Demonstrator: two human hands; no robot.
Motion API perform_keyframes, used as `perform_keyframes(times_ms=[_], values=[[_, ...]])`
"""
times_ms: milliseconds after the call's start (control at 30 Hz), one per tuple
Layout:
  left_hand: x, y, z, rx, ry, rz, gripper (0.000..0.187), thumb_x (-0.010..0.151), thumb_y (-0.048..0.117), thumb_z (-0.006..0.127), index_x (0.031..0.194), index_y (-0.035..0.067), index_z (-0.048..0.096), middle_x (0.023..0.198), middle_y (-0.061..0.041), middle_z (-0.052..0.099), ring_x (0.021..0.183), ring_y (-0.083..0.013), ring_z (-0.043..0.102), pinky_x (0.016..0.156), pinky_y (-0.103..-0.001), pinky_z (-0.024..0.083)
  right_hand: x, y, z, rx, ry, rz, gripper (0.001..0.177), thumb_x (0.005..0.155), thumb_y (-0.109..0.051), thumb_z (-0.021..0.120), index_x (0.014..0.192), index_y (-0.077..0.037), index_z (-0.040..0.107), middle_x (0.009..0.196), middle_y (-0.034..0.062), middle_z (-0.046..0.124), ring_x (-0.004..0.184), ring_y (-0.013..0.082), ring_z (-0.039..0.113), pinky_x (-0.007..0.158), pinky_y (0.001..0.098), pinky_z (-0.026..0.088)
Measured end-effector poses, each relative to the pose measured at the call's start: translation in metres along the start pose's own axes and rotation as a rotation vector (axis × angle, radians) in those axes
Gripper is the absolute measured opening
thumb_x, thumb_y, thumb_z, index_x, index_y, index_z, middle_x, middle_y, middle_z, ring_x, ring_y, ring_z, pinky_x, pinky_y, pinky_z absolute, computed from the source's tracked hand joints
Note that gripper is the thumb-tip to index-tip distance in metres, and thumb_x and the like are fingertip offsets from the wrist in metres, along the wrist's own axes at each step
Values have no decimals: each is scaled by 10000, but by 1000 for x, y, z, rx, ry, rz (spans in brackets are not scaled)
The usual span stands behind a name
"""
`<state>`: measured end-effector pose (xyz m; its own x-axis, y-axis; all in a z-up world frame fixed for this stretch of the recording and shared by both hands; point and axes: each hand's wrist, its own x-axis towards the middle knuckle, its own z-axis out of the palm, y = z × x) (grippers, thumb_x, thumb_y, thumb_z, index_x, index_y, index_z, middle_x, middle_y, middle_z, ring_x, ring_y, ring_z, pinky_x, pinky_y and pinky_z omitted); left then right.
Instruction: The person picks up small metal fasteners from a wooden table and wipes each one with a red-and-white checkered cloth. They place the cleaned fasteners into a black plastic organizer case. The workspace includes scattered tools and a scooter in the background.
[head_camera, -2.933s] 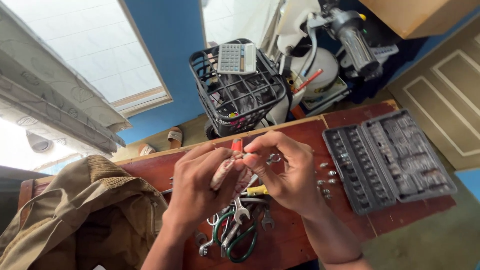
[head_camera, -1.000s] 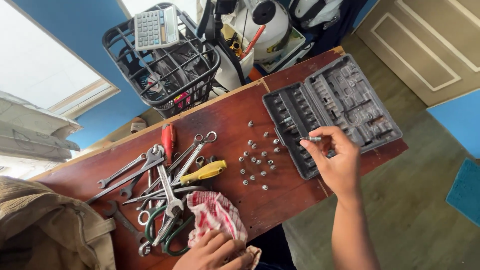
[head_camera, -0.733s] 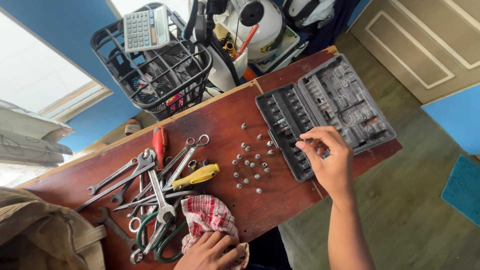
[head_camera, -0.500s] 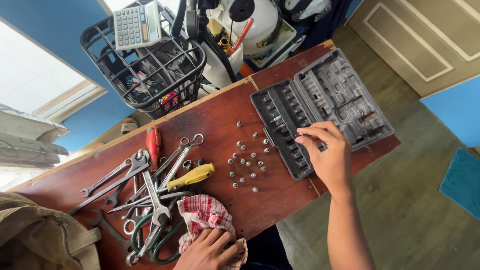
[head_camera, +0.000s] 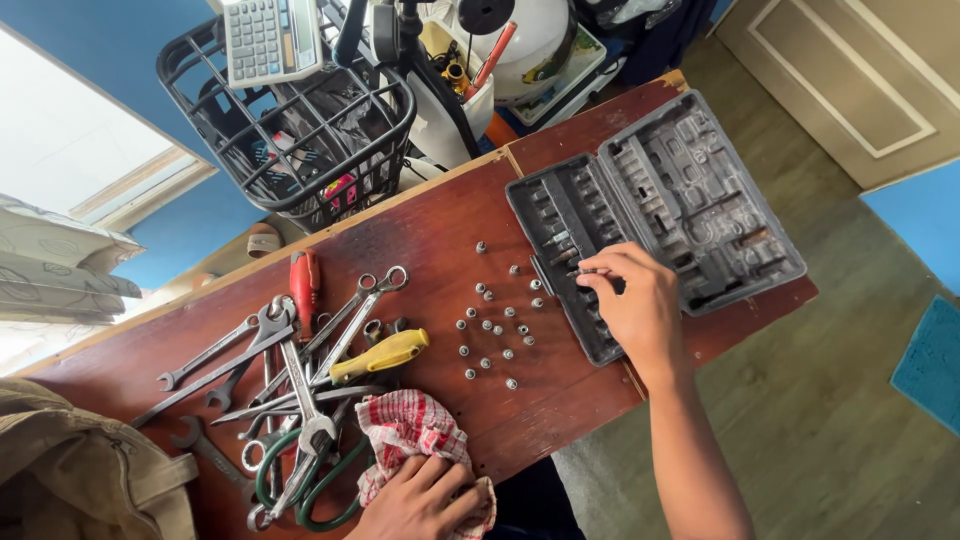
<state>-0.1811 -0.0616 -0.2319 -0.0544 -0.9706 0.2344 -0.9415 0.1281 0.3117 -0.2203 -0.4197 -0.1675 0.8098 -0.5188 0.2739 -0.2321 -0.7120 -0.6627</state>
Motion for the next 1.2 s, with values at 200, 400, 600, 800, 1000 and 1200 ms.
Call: perform_keyframes(times_ms=[200, 400, 600, 800, 1000, 1200], values=[[6, 0, -1, 81, 146, 0, 165, 1089, 159, 508, 1168, 139, 652, 972, -34, 566, 745, -212, 488, 650, -339, 440, 5, 2, 9, -52, -12, -39, 84, 851, 10, 801, 920, -39, 800, 941, 46, 744, 796, 185, 708, 757, 317, 566], [5, -1, 7, 82, 187, -21, 159, 1094, 263, 563, 1154, 174, 679, 1006, -3, 618, 764, -193, 531, 692, -331, 455, 7, -1, 10, -92, -14, -68, 97, 837, -5, 820, 927, -28, 793, 919, 60, 766, 817, 191, 717, 767, 312, 574], [5, -1, 6, 77, 191, -27, 143, 1096, 263, 558, 1103, 194, 683, 980, 0, 605, 755, -193, 526, 692, -328, 446, 6, -6, 11, -101, -41, -18, 98, 833, -5, 814, 912, -37, 767, 930, 41, 753, 821, 182, 717, 778, 310, 573], [4, 0, 6, 62, 175, -32, 149, 1102, 269, 566, 1133, 182, 683, 989, 2, 611, 764, -187, 536, 708, -325, 449, 5, -8, 12, -118, -63, 33, 91, 844, -16, 801, 928, -33, 772, 959, 49, 751, 835, 193, 721, 802, 321, 585], [7, 0, 3, 61, 186, -36, 140, 1095, 257, 559, 1115, 189, 679, 997, 11, 621, 755, -183, 528, 693, -321, 447, 3, -5, 17, -107, -39, 12, 87, 834, 0, 802, 904, -38, 767, 949, 48, 742, 829, 192, 714, 789, 320, 570], [6, 0, 3, 53, 193, -37, 144, 1096, 280, 572, 1092, 187, 683, 976, -2, 605, 745, -189, 511, 672, -327, 446, 3, -3, 19, -118, -31, 15, 81, 827, -1, 808, 890, -41, 777, 949, 46, 733, 820, 202, 713, 783, 337, 565]])
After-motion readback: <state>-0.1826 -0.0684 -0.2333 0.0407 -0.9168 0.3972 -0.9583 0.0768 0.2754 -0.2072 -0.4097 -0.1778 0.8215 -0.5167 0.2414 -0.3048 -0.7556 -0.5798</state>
